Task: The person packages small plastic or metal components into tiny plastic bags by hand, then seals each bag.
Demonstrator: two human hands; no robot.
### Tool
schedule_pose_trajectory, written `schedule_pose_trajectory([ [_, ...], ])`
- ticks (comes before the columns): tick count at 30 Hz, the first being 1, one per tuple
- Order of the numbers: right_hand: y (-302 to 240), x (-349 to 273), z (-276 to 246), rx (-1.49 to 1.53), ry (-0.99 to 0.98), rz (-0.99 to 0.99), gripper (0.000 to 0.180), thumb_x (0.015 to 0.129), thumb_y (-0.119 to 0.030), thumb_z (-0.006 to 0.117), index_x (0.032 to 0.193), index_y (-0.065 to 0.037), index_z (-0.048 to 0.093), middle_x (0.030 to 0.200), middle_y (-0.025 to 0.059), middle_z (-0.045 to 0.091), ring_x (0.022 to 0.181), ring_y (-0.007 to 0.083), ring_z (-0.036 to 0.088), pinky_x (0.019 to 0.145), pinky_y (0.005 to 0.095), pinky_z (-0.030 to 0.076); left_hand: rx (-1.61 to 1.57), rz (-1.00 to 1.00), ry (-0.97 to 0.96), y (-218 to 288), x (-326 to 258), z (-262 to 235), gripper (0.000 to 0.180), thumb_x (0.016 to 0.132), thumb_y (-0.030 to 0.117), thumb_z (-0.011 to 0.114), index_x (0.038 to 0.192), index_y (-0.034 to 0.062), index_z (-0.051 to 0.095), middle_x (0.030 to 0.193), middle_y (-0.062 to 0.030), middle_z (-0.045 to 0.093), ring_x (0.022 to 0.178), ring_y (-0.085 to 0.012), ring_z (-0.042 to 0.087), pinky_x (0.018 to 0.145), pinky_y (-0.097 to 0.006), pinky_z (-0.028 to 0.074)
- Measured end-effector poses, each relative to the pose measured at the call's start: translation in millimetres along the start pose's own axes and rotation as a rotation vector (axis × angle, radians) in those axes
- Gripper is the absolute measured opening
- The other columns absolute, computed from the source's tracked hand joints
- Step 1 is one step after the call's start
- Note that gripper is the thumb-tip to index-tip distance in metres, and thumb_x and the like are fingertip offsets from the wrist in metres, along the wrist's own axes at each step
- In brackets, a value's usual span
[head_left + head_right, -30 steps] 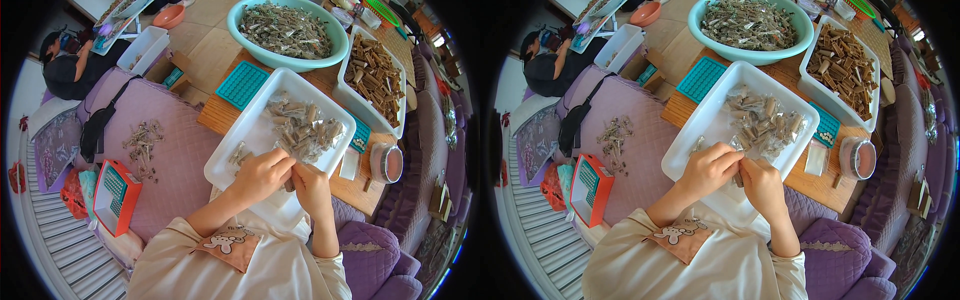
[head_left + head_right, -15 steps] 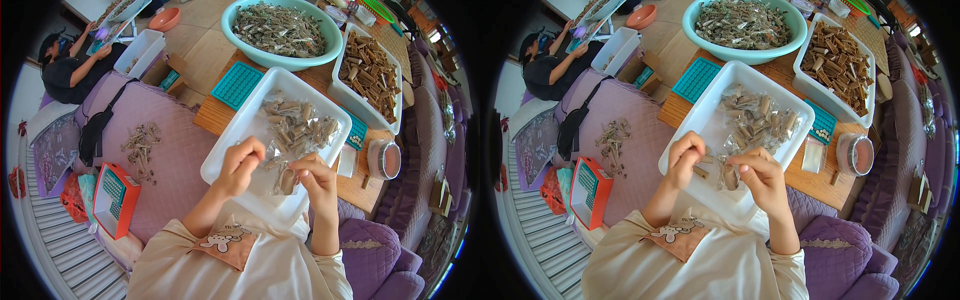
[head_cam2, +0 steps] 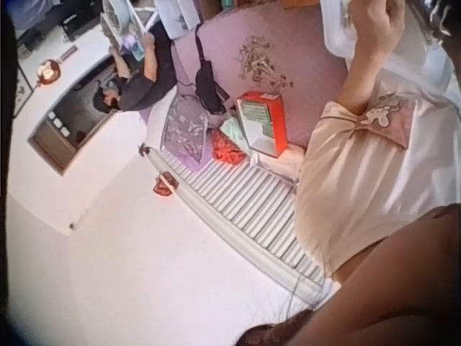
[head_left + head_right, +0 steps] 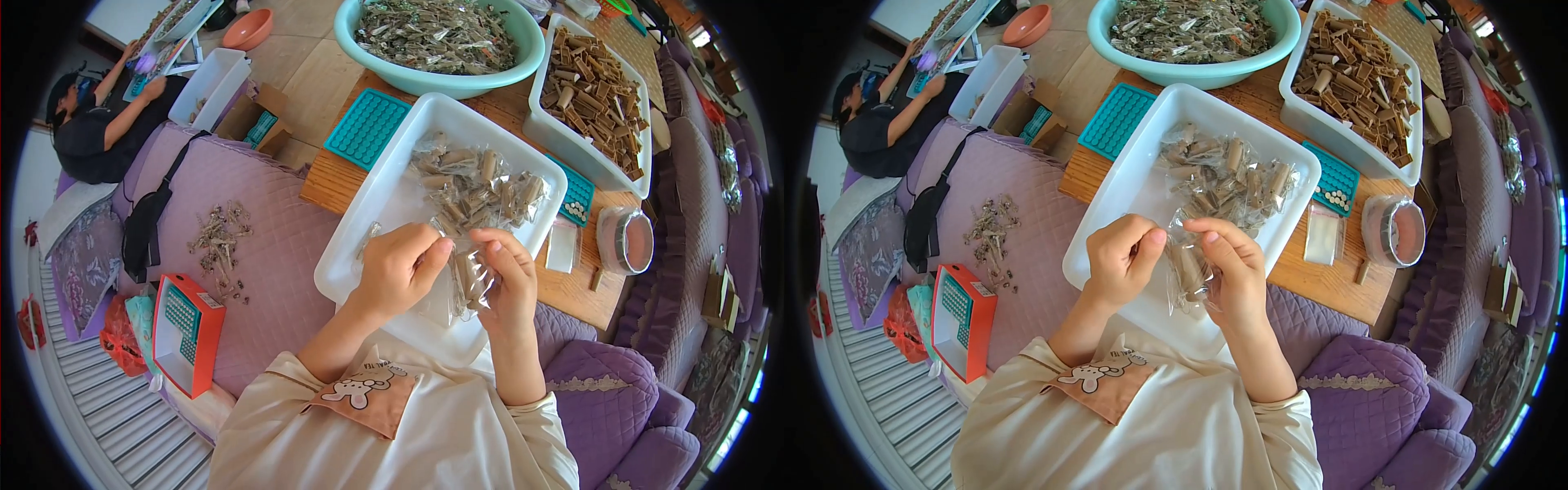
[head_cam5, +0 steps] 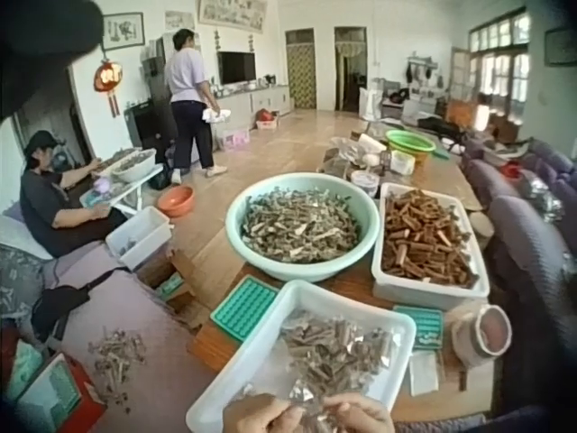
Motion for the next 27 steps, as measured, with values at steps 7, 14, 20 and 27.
schedule_pose_trajectory([
  [7,15.7,4.6,-6.2,0.737,-0.136,0.244,0.012,0.084,-0.012,0.044,0.086,-0.003,0.050,0.059,-0.0005,0.041,0.052,0.0114,0.046,0.049,0.0236,0.044,0.373,0.569,0.123,-12.3,-3.6,1.0,0.022,0.079,0.021,0.059,0.066,0.0056,0.048,0.049,0.0013,0.035,0.039,-0.0122,0.034,0.034,-0.024,0.026],
  [14,14.6,10.4,-8.3,0.833,-0.255,0.310,0.018,0.077,-0.011,0.043,0.061,-0.003,0.042,0.058,0.0007,0.034,0.050,0.0136,0.042,0.046,0.0278,0.045,0.365,0.938,-0.078,-9.8,10.1,-5.3,0.023,0.079,0.025,0.057,0.066,0.0111,0.045,0.054,0.0026,0.026,0.043,-0.0081,0.033,0.037,-0.019,0.026],
  [20,8.6,9.9,-17.4,0.201,-0.098,0.491,0.024,0.074,-0.008,0.048,0.053,-0.010,0.036,0.055,-0.0032,0.033,0.047,0.0075,0.035,0.041,0.0226,0.030,0.418,1.105,-0.480,-14.6,14.5,-12.8,0.022,0.075,0.023,0.057,0.062,0.0136,0.041,0.054,0.0031,0.026,0.047,-0.0078,0.034,0.038,-0.020,0.028],
  [27,-7.3,43.6,-35.2,-0.628,0.147,-0.235,0.023,0.079,-0.010,0.053,0.058,-0.003,0.047,0.055,-0.0033,0.042,0.046,0.0045,0.035,0.041,0.0209,0.028,0.261,0.766,-0.752,-29.8,1.0,-0.3,0.018,0.070,0.020,0.058,0.062,0.0110,0.045,0.054,0.0011,0.041,0.053,-0.0119,0.046,0.043,-0.023,0.039],
])
Point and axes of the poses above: each hand's wrist, its own x-axis towards the middle knuckle, its own z-axis out of the palm, y = z × x, the point moved 1 cm from there along x, towards the middle knuckle
